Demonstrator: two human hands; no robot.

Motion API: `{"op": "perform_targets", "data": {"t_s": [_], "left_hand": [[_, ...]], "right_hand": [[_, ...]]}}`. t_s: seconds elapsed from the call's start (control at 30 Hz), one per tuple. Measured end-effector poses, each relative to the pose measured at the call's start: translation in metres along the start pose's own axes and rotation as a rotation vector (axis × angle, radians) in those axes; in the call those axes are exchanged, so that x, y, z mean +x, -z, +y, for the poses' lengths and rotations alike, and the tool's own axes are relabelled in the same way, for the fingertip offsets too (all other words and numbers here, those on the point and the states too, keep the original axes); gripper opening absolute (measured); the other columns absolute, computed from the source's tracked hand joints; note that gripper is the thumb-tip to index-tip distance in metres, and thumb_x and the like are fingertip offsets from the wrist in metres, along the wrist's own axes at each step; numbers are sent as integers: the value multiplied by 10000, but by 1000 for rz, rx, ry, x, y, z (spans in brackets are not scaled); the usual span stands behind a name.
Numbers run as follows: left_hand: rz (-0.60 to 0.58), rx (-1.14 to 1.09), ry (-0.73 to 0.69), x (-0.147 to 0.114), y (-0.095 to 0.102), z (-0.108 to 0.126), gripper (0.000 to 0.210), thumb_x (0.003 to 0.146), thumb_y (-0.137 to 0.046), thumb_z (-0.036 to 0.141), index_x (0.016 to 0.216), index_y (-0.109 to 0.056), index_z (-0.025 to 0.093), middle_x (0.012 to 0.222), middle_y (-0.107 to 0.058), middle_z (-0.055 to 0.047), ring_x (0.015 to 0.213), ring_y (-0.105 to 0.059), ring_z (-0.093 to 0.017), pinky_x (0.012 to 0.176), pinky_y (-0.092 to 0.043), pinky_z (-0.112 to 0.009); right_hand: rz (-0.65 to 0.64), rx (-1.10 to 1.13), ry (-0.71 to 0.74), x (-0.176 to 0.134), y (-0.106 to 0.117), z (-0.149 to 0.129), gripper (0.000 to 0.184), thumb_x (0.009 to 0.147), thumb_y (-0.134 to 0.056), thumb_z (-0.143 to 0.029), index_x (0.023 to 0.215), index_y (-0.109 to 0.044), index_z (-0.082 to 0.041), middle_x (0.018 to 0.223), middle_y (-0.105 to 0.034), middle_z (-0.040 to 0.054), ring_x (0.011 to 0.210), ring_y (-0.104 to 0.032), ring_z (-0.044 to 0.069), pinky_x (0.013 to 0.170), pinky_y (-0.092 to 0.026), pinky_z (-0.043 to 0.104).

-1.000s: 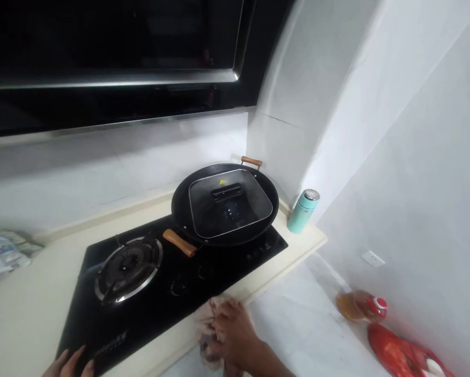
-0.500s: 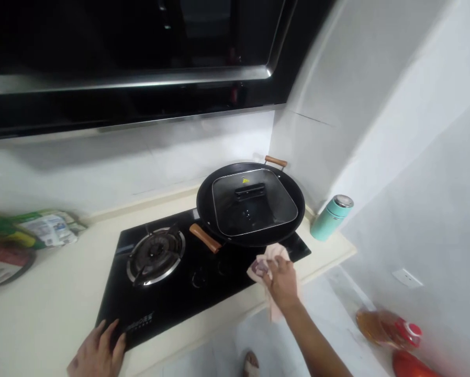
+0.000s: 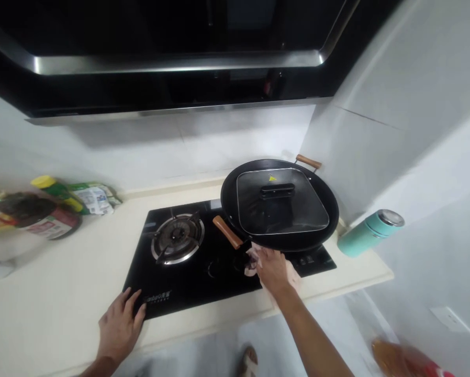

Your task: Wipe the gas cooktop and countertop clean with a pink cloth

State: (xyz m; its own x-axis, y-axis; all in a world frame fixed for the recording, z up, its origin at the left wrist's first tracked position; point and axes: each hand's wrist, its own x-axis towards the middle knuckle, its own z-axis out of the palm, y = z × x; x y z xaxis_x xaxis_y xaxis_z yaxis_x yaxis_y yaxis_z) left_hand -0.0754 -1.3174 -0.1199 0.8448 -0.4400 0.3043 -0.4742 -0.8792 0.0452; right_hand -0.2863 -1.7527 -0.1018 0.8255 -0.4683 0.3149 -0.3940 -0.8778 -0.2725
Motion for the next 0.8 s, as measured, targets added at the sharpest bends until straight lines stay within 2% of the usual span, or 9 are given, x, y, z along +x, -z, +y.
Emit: {"op": "perform_targets", "data": {"t_s": [0.1, 0.17, 0.27, 0.37, 0.47, 0.57, 0.7, 0.77, 0.8], "left_hand": [[-10, 3, -7, -2, 0, 0, 524, 1030, -335, 434, 1377, -630, 173, 1520, -546, -176, 1426, -454, -315, 1089, -405, -503], [-11, 0, -5, -3, -1, 0, 514, 1025, -354, 426, 1378, -633, 177, 1522, -547, -173, 1431, -450, -317, 1088, -406, -499], [6, -4, -14, -5, -3, -1, 498, 1015, -383, 411, 1364, -649, 177, 1516, -559, -172, 1424, -459, -319, 1084, -409, -493], [35, -4, -29, -6, -7, -3, 482, 1006, -412, 405, 1344, -668, 176, 1493, -587, -170, 1400, -486, -321, 1068, -421, -489], [57, -13, -34, -8, -9, -5, 459, 996, -446, 399, 1324, -683, 184, 1476, -606, -168, 1382, -508, -322, 1060, -429, -487], [65, -29, -41, -10, -9, -4, 451, 995, -464, 399, 1327, -682, 185, 1478, -607, -173, 1378, -518, -332, 1053, -434, -498], [73, -51, -55, -13, -7, -3, 436, 1000, -485, 398, 1333, -677, 193, 1482, -606, -172, 1379, -524, -336, 1049, -441, -500], [82, -60, -57, -15, -7, -2, 423, 999, -501, 395, 1334, -675, 203, 1488, -601, -169, 1387, -523, -336, 1055, -444, -504], [89, -63, -60, -15, -7, -2, 420, 998, -507, 396, 1336, -671, 208, 1489, -601, -168, 1389, -523, -336, 1056, -448, -507]], "right_hand": [[15, -30, -42, -41, -14, -24, 261, 856, -599, -200, 1071, -748, -209, 1120, -695, 139, 1000, -557, 321, 883, -460, 467], [6, 45, -1, -68, -25, -48, 233, 805, -632, -180, 1012, -735, -209, 1064, -678, 133, 972, -544, 315, 894, -464, 474], [-49, 291, 78, -90, -39, -90, 279, 730, -658, -147, 998, -701, -212, 1051, -658, 106, 1001, -553, 303, 926, -476, 463], [-152, 650, 86, -85, -41, -132, 223, 741, -630, -140, 943, -655, -232, 1012, -645, 53, 987, -589, 249, 894, -498, 394], [-200, 949, 47, -49, -29, -169, 128, 815, -570, -172, 914, -619, -235, 970, -625, 22, 933, -608, 193, 872, -503, 338], [-67, 1038, 122, 14, -14, -195, 165, 903, -535, -268, 1030, -636, -238, 1063, -627, 45, 1016, -598, 196, 943, -493, 346], [216, 822, 146, 120, -7, -201, 307, 947, -502, -376, 1152, -659, -209, 1183, -637, 110, 1153, -545, 263, 1070, -440, 429], [194, 580, 23, 167, -10, -190, 408, 957, -472, -369, 1252, -654, -155, 1314, -612, 161, 1227, -504, 301, 1111, -398, 462], [97, 428, -49, 186, -12, -182, 451, 962, -466, -362, 1322, -636, -151, 1397, -580, 167, 1265, -483, 312, 1118, -384, 465]]}}
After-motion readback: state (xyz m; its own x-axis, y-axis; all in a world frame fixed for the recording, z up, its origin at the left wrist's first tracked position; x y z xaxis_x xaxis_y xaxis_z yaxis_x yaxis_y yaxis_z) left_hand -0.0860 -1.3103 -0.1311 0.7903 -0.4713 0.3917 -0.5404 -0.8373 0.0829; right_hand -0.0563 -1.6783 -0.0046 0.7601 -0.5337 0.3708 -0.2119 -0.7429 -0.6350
